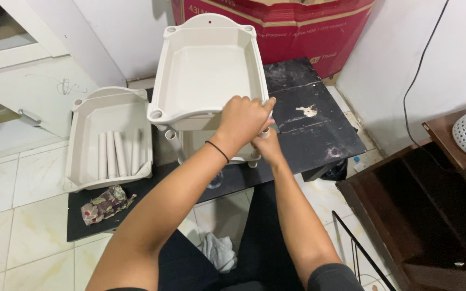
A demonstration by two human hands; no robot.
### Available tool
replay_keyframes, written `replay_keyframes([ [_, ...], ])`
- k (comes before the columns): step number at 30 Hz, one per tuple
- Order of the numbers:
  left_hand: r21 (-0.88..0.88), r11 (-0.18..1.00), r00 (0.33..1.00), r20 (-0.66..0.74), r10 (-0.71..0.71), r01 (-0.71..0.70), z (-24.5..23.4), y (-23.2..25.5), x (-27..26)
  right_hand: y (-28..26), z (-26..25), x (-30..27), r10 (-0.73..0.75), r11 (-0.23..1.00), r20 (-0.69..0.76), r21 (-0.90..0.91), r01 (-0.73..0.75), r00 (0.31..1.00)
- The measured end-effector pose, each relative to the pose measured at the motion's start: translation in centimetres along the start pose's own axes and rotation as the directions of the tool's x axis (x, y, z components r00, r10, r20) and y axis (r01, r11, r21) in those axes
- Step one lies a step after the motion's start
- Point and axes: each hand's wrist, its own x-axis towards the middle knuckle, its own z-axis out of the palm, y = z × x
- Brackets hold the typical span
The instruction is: The person disassembles a white plastic three-tier shelf by hand. They remove the top tray, then detach the vertical support poles one by one, placing them into the removed tray. The process is repeated for the remaining trays and poles until the shelf is fully taken apart.
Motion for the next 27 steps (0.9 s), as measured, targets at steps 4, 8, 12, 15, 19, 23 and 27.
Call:
replay_keyframes([
  [4,-0.010,0.998,0.994,0.089,-0.057,0.058,0.6,0.9,-1.5,-3.0,-3.5,-0.1,-0.120,0.891,0.350,0.451,-0.055,0.929],
  [8,-0.021,0.995,0.984,0.149,-0.093,0.097,0.4,1.0,-1.4,-7.7,-3.8,0.2,-0.075,0.671,0.375,0.704,-0.231,0.924],
  [12,-0.170,0.976,0.984,0.137,-0.110,0.133,-1.2,0.8,-1.3,-12.7,-1.6,1.6,0.270,0.842,0.239,0.412,-0.349,0.933],
  [15,-0.231,0.950,0.973,-0.046,-0.226,0.210,-3.0,-1.2,-2.8,-14.9,-0.5,1.9,0.261,0.893,0.241,0.309,-0.328,0.935],
  [19,-0.127,0.782,0.703,-0.369,-0.608,0.610,-5.4,-7.5,-9.0,-15.8,-0.2,2.1,0.326,0.882,0.188,0.292,-0.370,0.927],
  [23,-0.710,-0.223,0.204,0.463,-0.863,0.668,-3.0,-11.0,-12.7,-14.8,0.2,1.7,0.387,0.876,0.119,0.262,-0.404,0.915],
  [27,-0.860,-0.353,0.397,0.489,-0.777,0.368,0.3,-10.9,-14.9,-13.8,0.1,1.8,0.238,0.902,0.150,0.331,-0.275,0.960],
])
